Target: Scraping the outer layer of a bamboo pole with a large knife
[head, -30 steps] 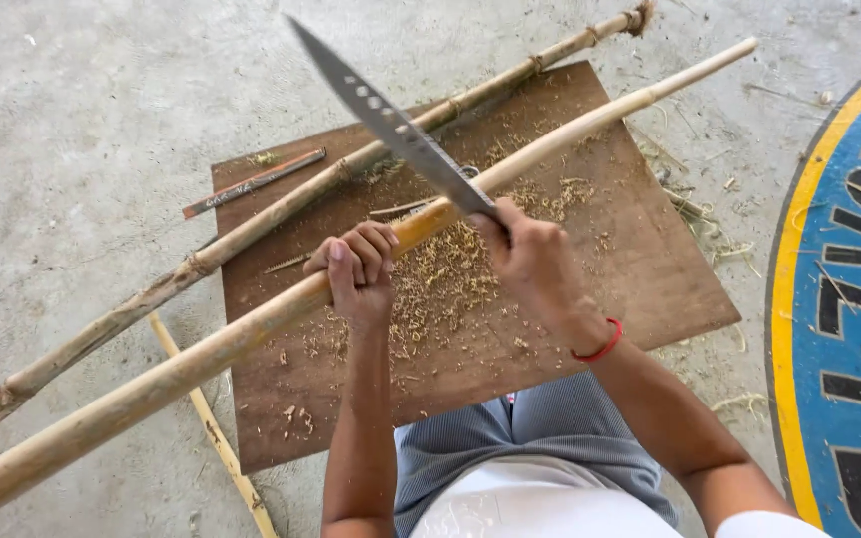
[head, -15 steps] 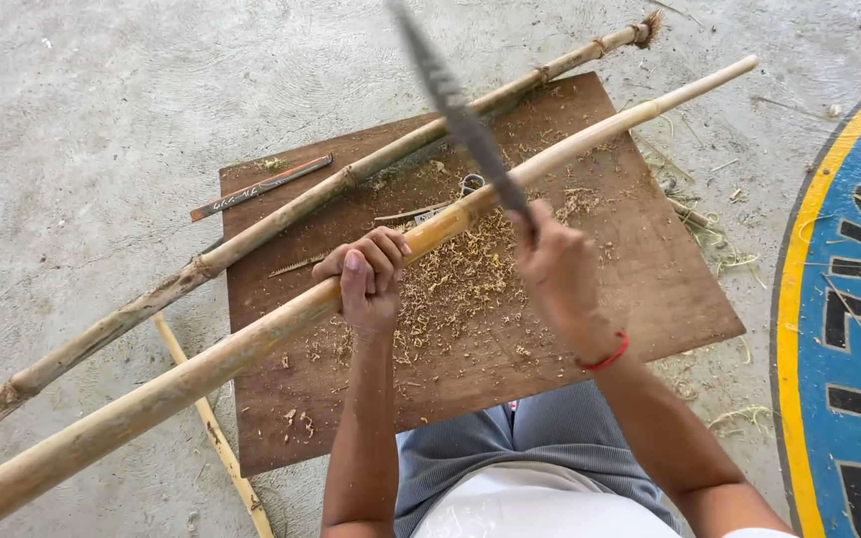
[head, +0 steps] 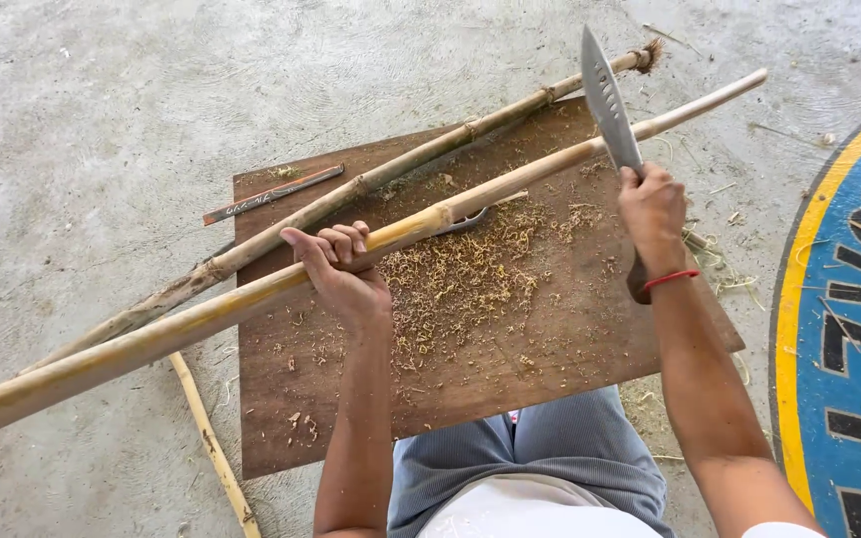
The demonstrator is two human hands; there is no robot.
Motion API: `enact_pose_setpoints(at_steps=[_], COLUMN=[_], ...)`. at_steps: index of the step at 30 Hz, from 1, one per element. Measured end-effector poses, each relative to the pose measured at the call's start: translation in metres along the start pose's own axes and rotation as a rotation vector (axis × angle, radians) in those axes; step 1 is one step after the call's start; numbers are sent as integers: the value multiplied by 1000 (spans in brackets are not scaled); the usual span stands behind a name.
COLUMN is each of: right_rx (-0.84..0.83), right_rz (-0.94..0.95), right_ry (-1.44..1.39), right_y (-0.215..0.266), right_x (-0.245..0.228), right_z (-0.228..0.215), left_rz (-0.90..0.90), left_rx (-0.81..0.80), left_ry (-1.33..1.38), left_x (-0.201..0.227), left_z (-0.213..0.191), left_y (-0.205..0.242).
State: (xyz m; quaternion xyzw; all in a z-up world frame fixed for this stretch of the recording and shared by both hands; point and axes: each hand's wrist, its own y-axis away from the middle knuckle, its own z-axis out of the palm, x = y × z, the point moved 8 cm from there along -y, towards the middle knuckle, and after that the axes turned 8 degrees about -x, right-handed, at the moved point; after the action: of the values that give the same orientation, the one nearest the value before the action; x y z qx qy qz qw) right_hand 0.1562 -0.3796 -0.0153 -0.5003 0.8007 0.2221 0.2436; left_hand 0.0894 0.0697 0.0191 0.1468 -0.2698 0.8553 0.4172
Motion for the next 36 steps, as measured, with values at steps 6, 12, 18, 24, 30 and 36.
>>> enact_pose_setpoints(at_steps=[6,12,18,24,30,36], right_rx=[90,-44,-167,104,96,-36], right_rz=[-366,-547,-604,-219,-33,-158], right_ry=[63,-69,-150,-32,-27,20], right_y=[77,152,141,21,-6,52], right_x=[-76,-135,-119,-8,18,-49], right_z=[39,57,61,-11,-27,21], left_rz=[3,72,-87,-40,-4,23], left_rx=[-26,-57,170,23,-53,-28], left_ry=[-31,55,22,71,66,40], left_x=[1,11,-6,3,6,9], left_z=[10,1,-19,-37,-31,-23], left_y=[2,-1,-6,-14,-15,-13])
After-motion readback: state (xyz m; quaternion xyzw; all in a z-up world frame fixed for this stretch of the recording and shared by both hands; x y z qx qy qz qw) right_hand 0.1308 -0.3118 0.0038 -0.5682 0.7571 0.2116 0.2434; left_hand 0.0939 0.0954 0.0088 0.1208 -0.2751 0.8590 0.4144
